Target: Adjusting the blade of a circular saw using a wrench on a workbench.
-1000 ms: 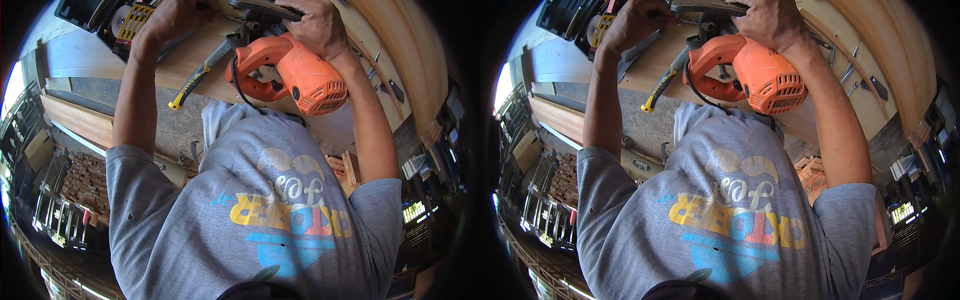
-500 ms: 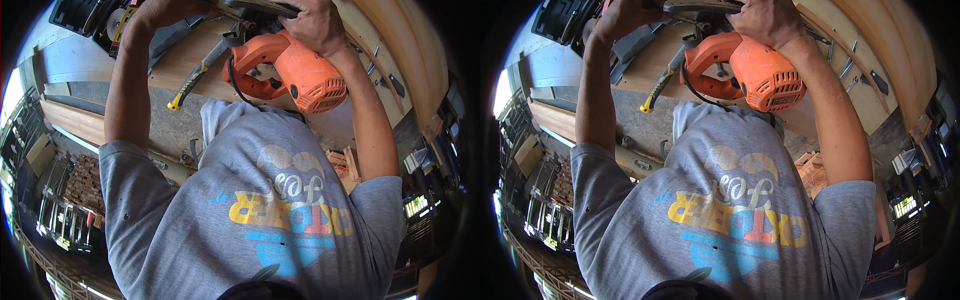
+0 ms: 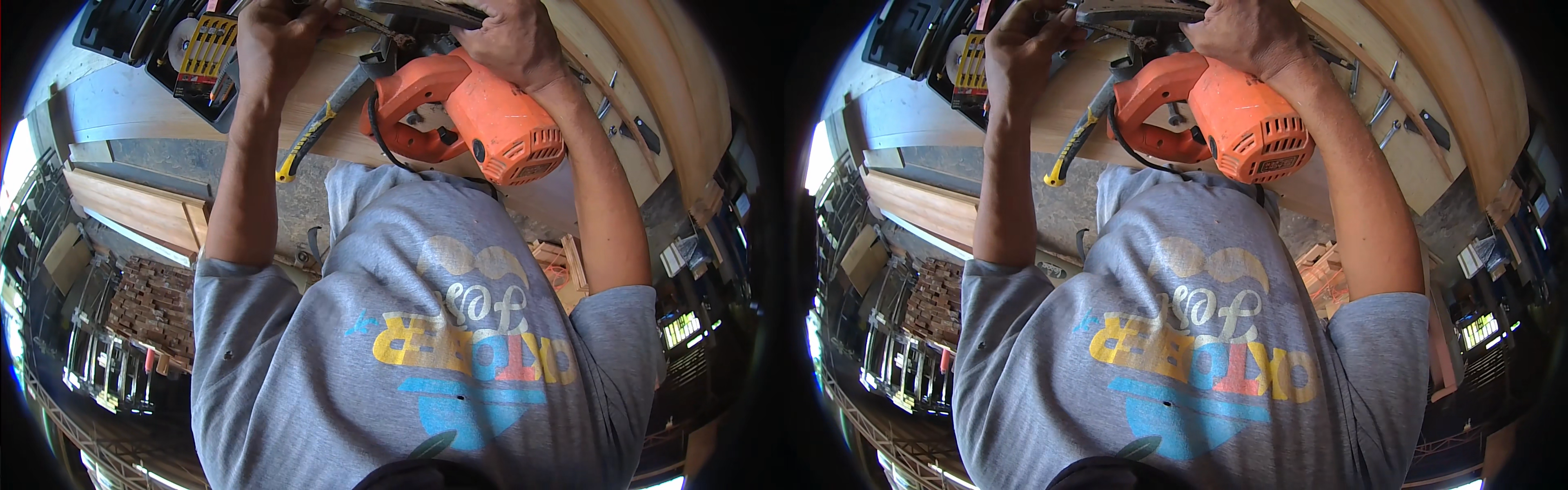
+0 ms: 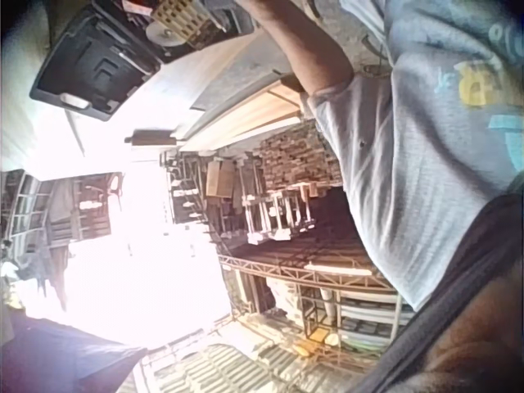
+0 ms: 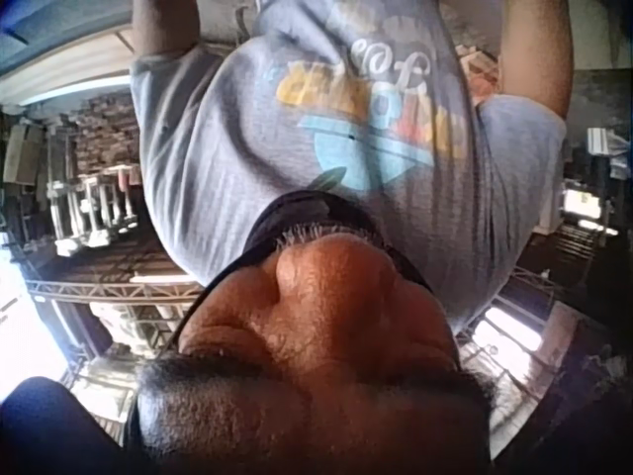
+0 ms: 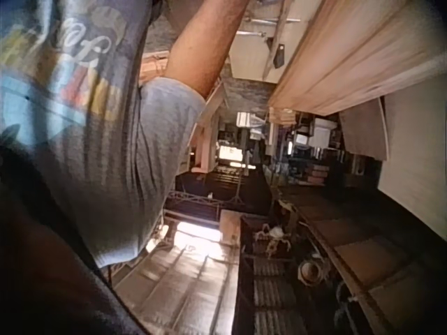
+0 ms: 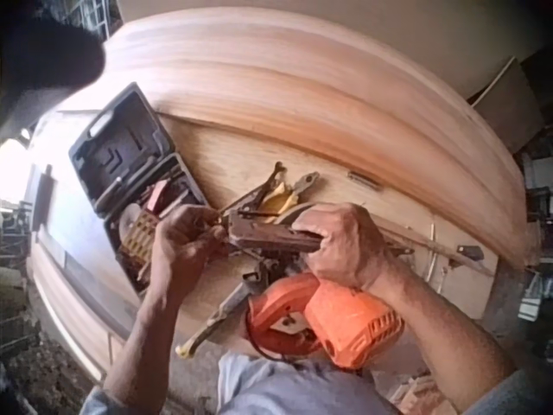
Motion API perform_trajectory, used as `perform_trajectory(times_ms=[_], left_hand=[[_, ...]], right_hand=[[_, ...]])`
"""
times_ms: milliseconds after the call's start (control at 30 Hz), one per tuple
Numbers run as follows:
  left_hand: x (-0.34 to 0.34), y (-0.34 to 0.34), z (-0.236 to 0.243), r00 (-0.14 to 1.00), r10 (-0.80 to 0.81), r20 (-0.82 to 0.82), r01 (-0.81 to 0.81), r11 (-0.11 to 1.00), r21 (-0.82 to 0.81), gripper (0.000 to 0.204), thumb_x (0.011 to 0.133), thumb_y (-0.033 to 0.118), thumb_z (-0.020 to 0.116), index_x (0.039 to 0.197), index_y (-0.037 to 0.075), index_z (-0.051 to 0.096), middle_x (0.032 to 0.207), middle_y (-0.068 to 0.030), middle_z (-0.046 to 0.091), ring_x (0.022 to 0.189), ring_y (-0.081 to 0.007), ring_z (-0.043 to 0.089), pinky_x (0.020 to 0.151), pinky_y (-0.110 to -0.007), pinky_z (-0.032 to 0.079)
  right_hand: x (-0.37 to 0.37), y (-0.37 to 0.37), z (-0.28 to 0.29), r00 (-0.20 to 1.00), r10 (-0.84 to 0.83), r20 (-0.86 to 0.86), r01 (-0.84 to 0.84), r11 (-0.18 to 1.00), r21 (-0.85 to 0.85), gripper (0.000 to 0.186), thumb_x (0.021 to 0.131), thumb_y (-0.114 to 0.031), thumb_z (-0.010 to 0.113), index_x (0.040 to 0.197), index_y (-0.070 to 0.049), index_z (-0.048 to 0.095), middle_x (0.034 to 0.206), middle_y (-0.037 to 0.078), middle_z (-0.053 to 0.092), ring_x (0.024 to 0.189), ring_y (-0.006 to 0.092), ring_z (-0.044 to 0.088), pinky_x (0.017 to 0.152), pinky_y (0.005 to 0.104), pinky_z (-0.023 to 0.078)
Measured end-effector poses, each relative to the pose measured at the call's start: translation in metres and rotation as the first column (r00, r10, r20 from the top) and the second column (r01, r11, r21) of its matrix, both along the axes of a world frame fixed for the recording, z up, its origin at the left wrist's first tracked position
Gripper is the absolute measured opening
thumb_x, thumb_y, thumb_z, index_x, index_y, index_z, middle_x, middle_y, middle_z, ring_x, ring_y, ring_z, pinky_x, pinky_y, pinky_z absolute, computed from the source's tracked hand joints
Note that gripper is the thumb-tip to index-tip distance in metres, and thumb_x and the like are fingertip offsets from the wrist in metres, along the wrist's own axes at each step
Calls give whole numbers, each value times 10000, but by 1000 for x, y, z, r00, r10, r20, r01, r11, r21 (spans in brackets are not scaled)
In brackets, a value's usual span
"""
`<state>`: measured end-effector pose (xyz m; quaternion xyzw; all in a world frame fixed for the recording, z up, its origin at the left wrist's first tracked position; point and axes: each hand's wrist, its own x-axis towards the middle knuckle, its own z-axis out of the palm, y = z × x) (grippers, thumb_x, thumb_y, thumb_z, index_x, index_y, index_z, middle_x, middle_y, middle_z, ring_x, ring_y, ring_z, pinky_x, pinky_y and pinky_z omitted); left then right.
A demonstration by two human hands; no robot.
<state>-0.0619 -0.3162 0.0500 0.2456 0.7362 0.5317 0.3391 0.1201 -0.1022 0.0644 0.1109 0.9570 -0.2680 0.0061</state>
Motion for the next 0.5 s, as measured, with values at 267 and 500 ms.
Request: perform_trajectory(times_ms=[267, 500], left_hand=[[-18, 7, 7, 986, -167, -28, 166, 985, -43, 176, 972, 152, 710, 1017, -11, 757, 822, -132, 766, 742, -212, 775, 655, -279, 639], [-24, 2, -3, 987, -159, -26, 156, 983, -94, 185, 976, 164, 701, 1000, -8, 766, 819, -139, 767, 752, -218, 778, 693, -292, 645]], right_hand=[[-1, 9, -5, 999, 29, -42, -29, 1000, 6, 176, 795, -55, 754, 970, -79, 754, 757, 47, 732, 509, 198, 569, 509, 339, 495], [0, 4, -1, 1000, -4, 10, 4, 1000, -20, 156, 797, -61, 761, 953, -73, 756, 732, 42, 730, 495, 188, 562, 494, 331, 488]])
